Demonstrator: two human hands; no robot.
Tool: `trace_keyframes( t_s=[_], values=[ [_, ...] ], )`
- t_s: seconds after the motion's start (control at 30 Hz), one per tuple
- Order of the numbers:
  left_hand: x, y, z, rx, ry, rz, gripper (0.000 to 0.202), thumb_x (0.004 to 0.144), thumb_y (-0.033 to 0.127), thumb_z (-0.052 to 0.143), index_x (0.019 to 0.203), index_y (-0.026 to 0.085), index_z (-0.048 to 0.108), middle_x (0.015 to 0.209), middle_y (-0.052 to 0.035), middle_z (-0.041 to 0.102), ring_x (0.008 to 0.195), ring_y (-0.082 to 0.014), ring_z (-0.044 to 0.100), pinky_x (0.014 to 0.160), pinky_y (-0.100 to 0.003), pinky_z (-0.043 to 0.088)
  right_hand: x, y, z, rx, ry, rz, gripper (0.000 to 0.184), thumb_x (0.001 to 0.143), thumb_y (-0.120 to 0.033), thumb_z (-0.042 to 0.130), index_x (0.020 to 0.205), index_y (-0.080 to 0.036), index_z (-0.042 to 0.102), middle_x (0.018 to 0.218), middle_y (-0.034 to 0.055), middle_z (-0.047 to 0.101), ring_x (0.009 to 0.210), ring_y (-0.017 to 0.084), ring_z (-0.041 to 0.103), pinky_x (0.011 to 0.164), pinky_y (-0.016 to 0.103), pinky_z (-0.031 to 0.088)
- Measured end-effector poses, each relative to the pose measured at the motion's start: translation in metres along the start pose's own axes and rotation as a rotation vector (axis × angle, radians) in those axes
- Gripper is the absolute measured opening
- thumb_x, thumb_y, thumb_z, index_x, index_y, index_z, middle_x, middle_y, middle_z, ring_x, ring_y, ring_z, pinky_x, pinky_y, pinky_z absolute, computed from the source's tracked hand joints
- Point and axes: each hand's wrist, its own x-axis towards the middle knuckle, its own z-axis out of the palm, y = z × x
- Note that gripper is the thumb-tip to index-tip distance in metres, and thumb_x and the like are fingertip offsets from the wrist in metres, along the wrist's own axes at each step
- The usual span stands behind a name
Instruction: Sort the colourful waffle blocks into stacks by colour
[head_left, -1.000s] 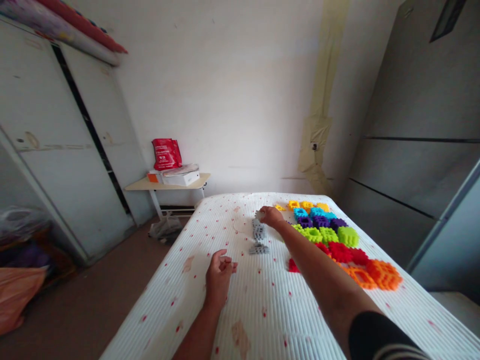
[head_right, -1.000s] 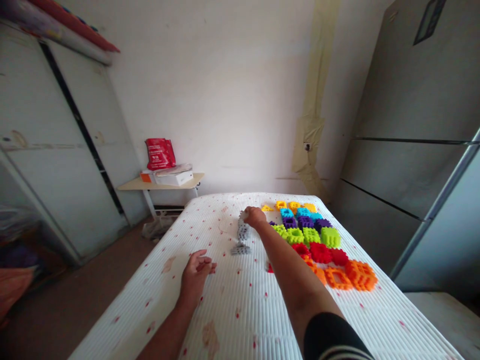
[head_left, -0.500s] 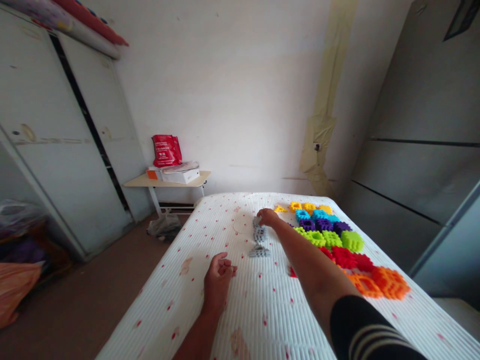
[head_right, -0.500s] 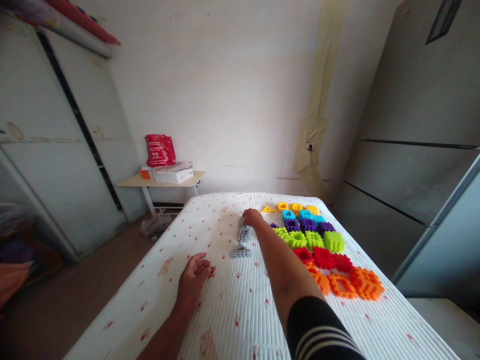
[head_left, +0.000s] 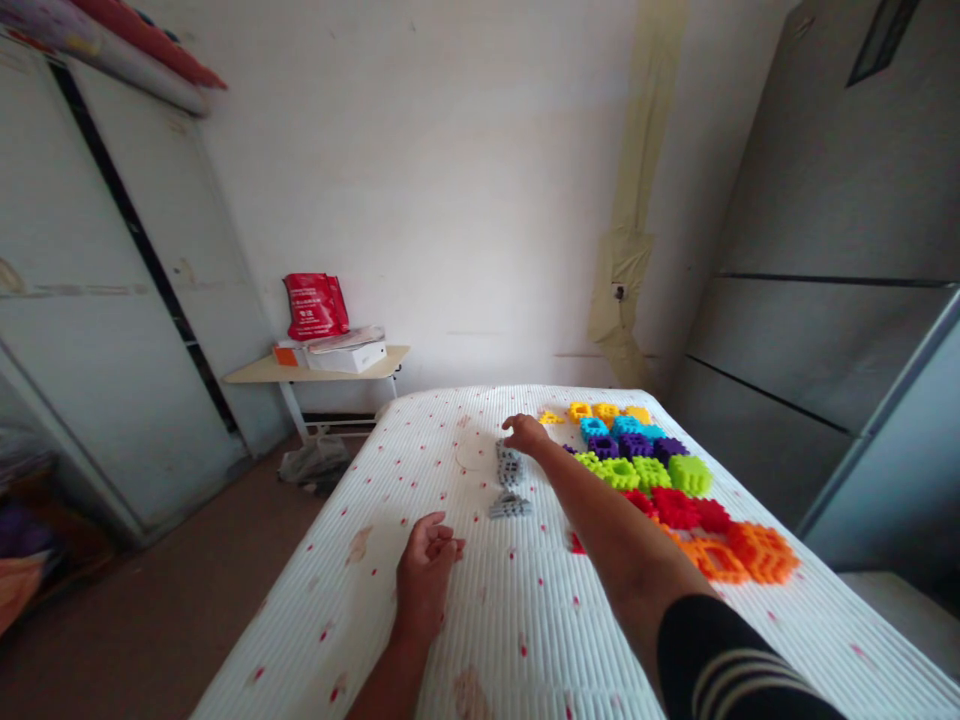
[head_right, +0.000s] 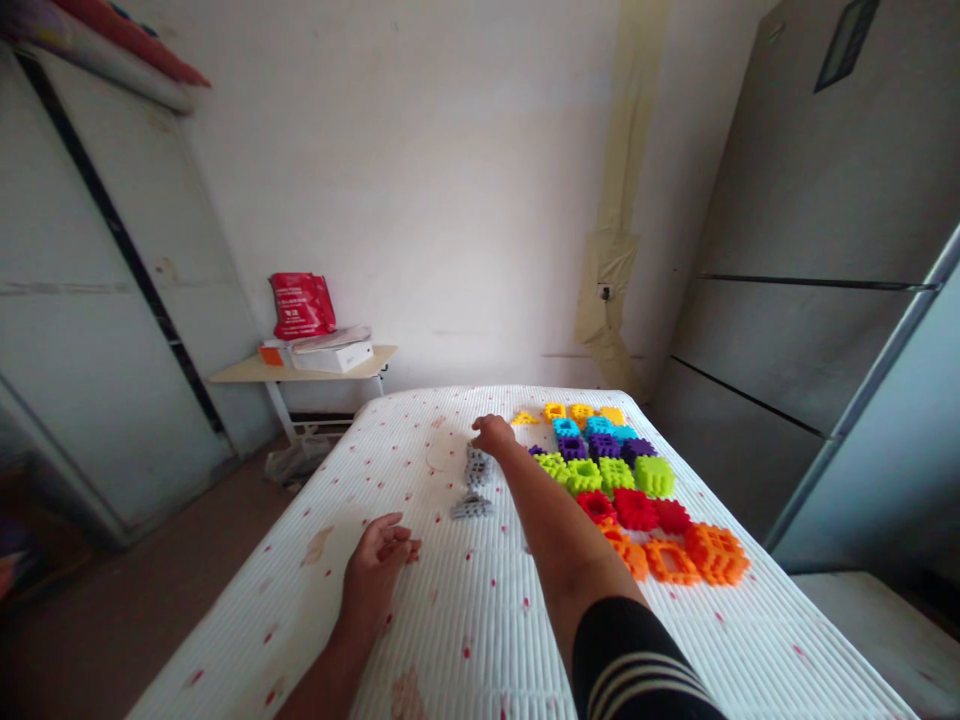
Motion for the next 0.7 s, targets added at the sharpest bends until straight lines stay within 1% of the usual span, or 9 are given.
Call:
trace_keyframes(
  t_s=[0.07,0.13,0.17,0.23,0.3,0.37,0.5,0.63,0.7],
  values=[
    [0.002,-0.001,-0.003,-0.009,-0.012,0.008,0.039,0.058,0.029,0.063,0.095,0.017,0.053,0.073,0.0014,0.057,0.064,-0.0168,0.065,0.062,-0.032,0.052,-0.017,-0.019,-0.005,0.021,0.035,-0.049,0.023,0.081,-0.018,0.059,0.103,-0.017,0.063,0.105,0.0085,0.063,0.099,0.021,0.057,0.082,0.033,0.045],
    [0.004,-0.002,-0.008,-0.009,-0.015,0.017,0.041,0.058,0.030,0.065,0.095,0.017,0.054,0.074,0.0010,0.058,0.065,-0.0171,0.065,0.063,-0.032,0.052,-0.047,-0.041,-0.002,0.047,0.064,-0.152,0.024,0.081,-0.021,0.057,0.105,-0.022,0.062,0.106,0.0048,0.063,0.101,0.017,0.055,0.084,0.029,0.043],
    [0.006,-0.003,-0.011,-0.001,-0.009,0.021,0.041,0.058,0.031,0.067,0.095,0.017,0.055,0.076,0.0006,0.059,0.065,-0.0168,0.065,0.064,-0.032,0.052,-0.066,-0.052,0.002,0.069,0.064,-0.262,0.021,0.080,-0.024,0.059,0.101,-0.024,0.062,0.104,0.0017,0.064,0.099,0.015,0.056,0.084,0.026,0.042],
    [0.009,-0.005,-0.016,0.010,0.016,0.020,0.042,0.058,0.032,0.069,0.095,0.017,0.056,0.078,-0.0001,0.061,0.063,-0.0153,0.064,0.063,-0.031,0.052,-0.112,-0.070,0.014,0.093,0.137,-0.696,0.012,0.083,-0.022,0.054,0.092,-0.020,0.062,0.093,0.0021,0.066,0.087,0.013,0.057,0.075,0.025,0.043],
    [0.011,-0.006,-0.021,-0.002,0.041,0.015,0.043,0.058,0.032,0.070,0.096,0.017,0.057,0.080,-0.0002,0.061,0.064,-0.0146,0.063,0.062,-0.029,0.051,-0.160,-0.076,0.025,0.040,0.188,-0.922,0.011,0.085,-0.022,0.050,0.080,-0.020,0.059,0.079,0.0001,0.064,0.073,0.012,0.055,0.062,0.025,0.040],
    [0.013,-0.007,-0.024,-0.021,0.061,0.020,0.044,0.058,0.033,0.070,0.096,0.017,0.057,0.079,0.0001,0.061,0.065,-0.0148,0.064,0.062,-0.029,0.050,-0.203,-0.070,0.032,-0.005,0.220,-1.061,0.018,0.088,-0.025,0.047,0.072,-0.020,0.054,0.069,-0.0020,0.059,0.063,0.012,0.052,0.051,0.026,0.034],
    [0.015,-0.010,-0.026,-0.024,0.061,0.034,0.043,0.057,0.034,0.071,0.093,0.016,0.058,0.076,0.0003,0.062,0.065,-0.0152,0.064,0.062,-0.029,0.051,-0.256,-0.038,0.030,-0.024,0.243,-0.976,0.021,0.085,-0.022,0.051,0.064,-0.020,0.047,0.059,-0.0031,0.053,0.053,0.011,0.046,0.045,0.028,0.027],
    [0.018,-0.013,-0.026,0.002,0.055,0.034,0.042,0.055,0.033,0.072,0.091,0.015,0.060,0.074,0.0002,0.063,0.063,-0.0149,0.064,0.061,-0.029,0.051,-0.274,-0.016,0.028,-0.003,0.210,-0.797,0.016,0.081,-0.019,0.049,0.065,-0.020,0.047,0.060,-0.0025,0.054,0.053,0.011,0.045,0.047,0.028,0.031],
    [0.019,-0.013,-0.025,-0.001,0.069,0.032,0.042,0.053,0.031,0.072,0.090,0.015,0.060,0.074,0.0006,0.063,0.061,-0.0141,0.063,0.060,-0.029,0.051,-0.277,-0.014,0.030,0.005,0.194,-0.772,0.013,0.080,-0.019,0.048,0.068,-0.020,0.048,0.061,-0.0022,0.055,0.054,0.012,0.046,0.049,0.028,0.032]
  ],
)
